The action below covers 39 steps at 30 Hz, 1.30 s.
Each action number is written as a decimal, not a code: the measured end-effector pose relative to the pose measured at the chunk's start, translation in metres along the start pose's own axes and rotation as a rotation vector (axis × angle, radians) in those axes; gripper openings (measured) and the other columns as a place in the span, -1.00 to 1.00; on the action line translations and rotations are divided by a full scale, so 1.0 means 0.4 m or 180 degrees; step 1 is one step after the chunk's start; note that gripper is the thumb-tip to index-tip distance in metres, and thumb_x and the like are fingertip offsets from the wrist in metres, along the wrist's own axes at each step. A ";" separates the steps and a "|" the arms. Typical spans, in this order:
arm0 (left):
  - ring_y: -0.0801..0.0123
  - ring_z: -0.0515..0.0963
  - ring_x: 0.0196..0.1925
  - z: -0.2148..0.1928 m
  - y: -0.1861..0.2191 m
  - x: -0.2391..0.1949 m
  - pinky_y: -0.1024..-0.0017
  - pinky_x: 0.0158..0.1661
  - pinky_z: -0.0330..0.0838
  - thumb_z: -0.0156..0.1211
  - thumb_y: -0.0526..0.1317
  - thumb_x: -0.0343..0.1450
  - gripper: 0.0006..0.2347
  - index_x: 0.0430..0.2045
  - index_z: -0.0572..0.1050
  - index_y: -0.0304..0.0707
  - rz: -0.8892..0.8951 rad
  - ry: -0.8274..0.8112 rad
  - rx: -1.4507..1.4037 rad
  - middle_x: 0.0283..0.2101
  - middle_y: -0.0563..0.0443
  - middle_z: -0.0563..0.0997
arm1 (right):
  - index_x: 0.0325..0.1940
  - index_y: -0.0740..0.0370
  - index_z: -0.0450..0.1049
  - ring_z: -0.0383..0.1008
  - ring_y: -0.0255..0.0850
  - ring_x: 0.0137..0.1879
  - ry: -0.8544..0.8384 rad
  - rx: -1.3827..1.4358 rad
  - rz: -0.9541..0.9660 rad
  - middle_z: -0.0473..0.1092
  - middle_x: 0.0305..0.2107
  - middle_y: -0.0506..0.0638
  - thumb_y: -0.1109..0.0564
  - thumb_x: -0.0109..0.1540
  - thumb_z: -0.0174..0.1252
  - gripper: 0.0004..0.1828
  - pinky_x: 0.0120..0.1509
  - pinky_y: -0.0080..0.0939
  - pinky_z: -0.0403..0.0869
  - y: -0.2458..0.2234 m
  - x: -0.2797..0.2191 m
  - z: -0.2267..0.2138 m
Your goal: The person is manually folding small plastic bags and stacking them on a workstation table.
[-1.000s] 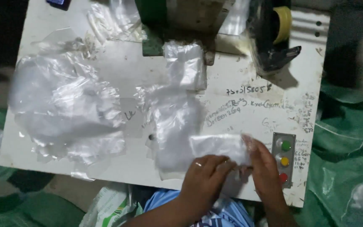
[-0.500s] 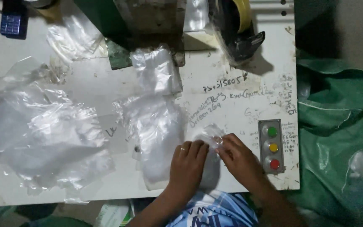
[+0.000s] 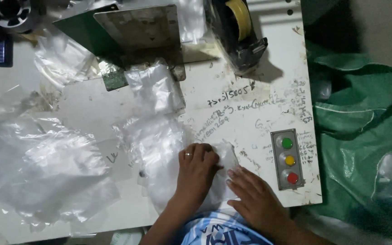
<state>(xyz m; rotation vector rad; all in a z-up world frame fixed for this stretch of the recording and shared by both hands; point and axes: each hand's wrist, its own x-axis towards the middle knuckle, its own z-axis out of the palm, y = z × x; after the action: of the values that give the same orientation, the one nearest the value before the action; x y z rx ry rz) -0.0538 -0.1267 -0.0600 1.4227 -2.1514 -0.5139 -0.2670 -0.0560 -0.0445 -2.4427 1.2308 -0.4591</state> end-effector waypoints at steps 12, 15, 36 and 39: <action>-0.02 0.45 0.00 0.024 0.043 -0.048 0.06 0.04 0.16 0.23 -0.13 0.43 -0.85 -0.23 0.47 -0.10 0.0333 -0.0428 0.0545 -0.16 -0.07 0.47 | 0.39 0.16 0.34 0.32 0.00 0.24 -0.0115 -0.1010 0.0126 0.41 0.09 0.05 -0.16 0.23 0.30 -0.28 0.23 -0.01 0.43 0.087 0.079 -0.072; 0.01 0.39 0.16 -0.007 0.018 -0.006 0.10 0.02 0.17 0.29 -0.20 0.36 -0.85 -0.30 0.44 -0.04 0.0234 0.0004 0.0703 -0.02 -0.05 0.47 | 0.38 -0.02 0.27 0.11 0.14 0.45 -0.0502 -0.1307 -0.0710 0.16 0.38 0.00 -0.32 0.24 0.13 -0.30 0.48 0.23 0.16 0.030 0.068 -0.067; 0.12 0.46 -0.27 0.013 0.064 -0.071 0.18 -0.21 0.19 0.36 -0.03 0.36 -0.74 -0.19 0.51 -0.04 -0.0571 -0.0006 0.0758 -0.37 0.08 0.48 | 0.05 0.08 0.55 0.41 -0.11 -0.10 -0.0475 -0.0063 0.0442 0.52 -0.20 -0.06 -0.08 0.28 0.23 -0.68 -0.09 -0.10 0.43 0.104 0.109 -0.030; 0.08 0.34 -0.33 -0.006 0.098 -0.049 0.17 -0.25 0.15 0.25 -0.13 0.40 -0.86 -0.42 0.43 -0.09 -0.0494 0.0025 0.0850 -0.37 -0.02 0.35 | 0.18 0.07 0.43 0.44 -0.09 -0.06 -0.0601 0.0053 0.0617 0.49 -0.15 -0.02 -0.02 0.28 0.22 -0.60 -0.10 -0.08 0.46 0.099 0.123 -0.041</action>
<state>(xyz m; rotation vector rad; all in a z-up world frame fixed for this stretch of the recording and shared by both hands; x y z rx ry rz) -0.0746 -0.0936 -0.0398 1.7420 -2.1769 -0.2818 -0.2740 -0.1209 -0.0424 -2.2643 1.3575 -0.1792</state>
